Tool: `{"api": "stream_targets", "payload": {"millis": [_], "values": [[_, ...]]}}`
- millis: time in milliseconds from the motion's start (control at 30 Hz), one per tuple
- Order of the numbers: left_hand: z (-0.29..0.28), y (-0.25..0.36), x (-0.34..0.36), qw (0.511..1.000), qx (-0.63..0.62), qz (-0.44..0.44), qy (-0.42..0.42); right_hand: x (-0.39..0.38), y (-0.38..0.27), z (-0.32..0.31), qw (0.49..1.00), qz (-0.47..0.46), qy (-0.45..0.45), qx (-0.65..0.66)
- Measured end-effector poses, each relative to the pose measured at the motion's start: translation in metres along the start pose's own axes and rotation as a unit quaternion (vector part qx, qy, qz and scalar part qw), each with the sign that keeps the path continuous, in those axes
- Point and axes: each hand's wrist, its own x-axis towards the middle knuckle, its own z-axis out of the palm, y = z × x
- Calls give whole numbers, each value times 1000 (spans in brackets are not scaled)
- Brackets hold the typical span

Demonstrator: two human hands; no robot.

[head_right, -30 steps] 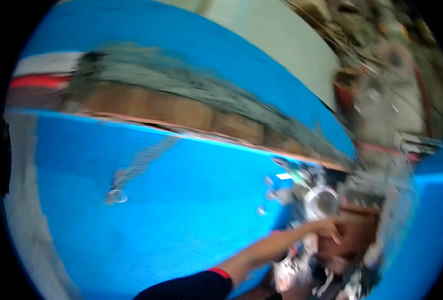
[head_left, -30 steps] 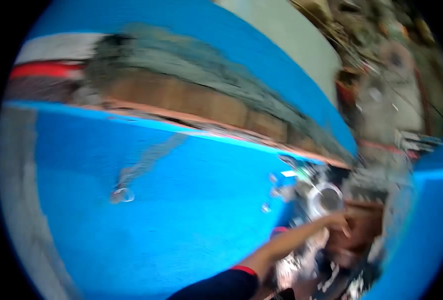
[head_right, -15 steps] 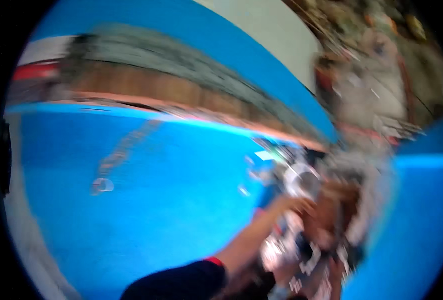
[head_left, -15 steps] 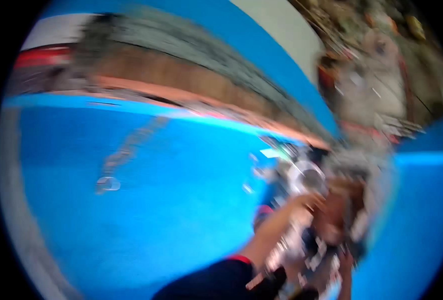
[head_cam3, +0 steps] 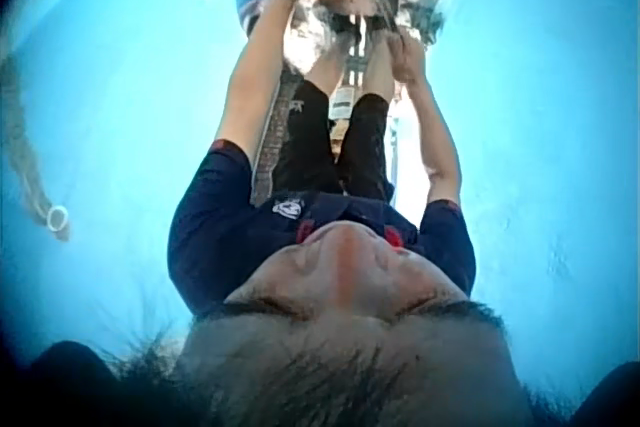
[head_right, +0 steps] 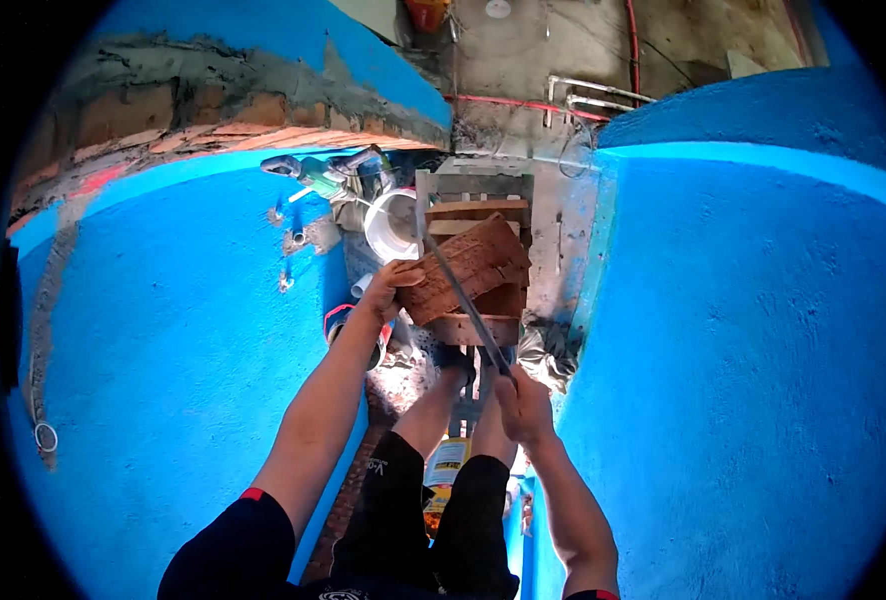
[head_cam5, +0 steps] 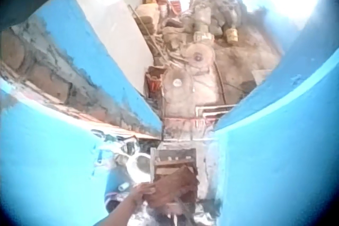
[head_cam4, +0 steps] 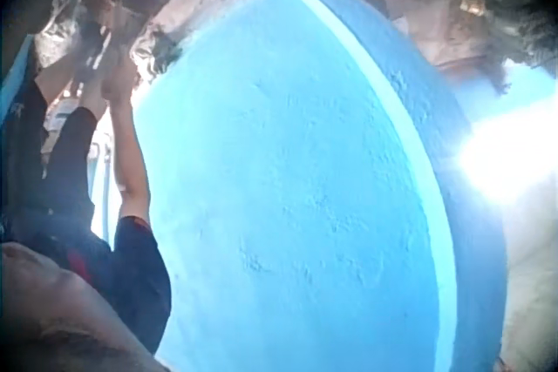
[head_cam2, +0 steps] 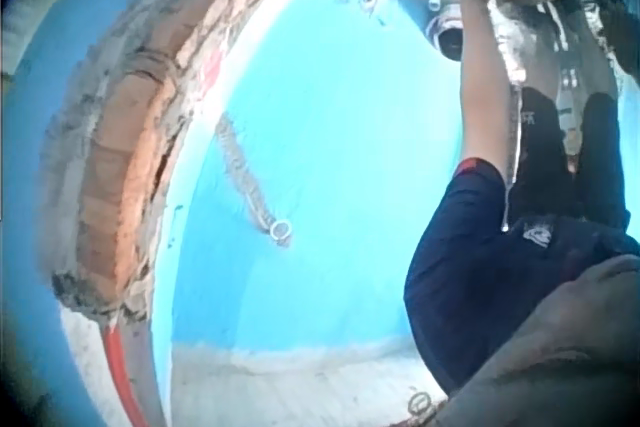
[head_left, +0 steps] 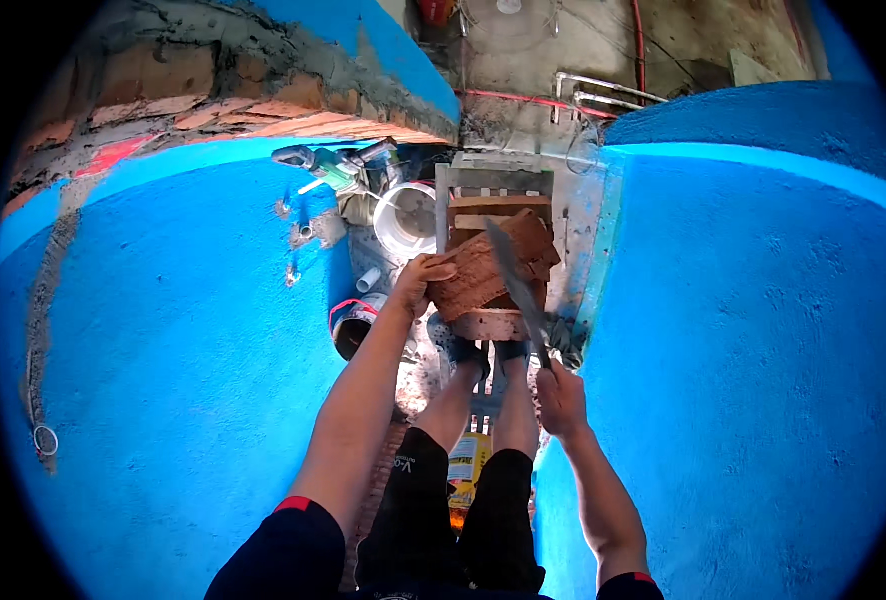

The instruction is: The person mixes mortar inside a bucket with a trowel, applies mortar to the wall structure, chips a brick with the trowel, and places the brick onto the brick wall.

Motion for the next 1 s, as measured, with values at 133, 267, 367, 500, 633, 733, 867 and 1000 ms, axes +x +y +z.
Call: {"api": "stream_targets", "payload": {"millis": [133,267,367,500,633,733,867,1000], "values": [[22,-1,14,999,-32,-24,-35,18,56,-1,960,-274,61,-25],[-18,-1,17,997,40,-49,-37,56,43,22,988,42,32,-145],[-23,1,22,997,38,-49,-49,58,30,12,995,27,34,-94],[-19,5,17,999,28,-19,-16,44,15,19,987,-132,88,39],[-18,3,18,998,9,-51,-38,40,36,23,989,-98,67,87],[-6,6,13,998,23,-52,-28,33,51,18,988,-58,114,91],[-17,-1,11,998,11,-51,-28,20,63,7,979,31,160,126],[-41,-7,3,996,23,-61,-66,-2,66,-5,979,57,167,101]]}}
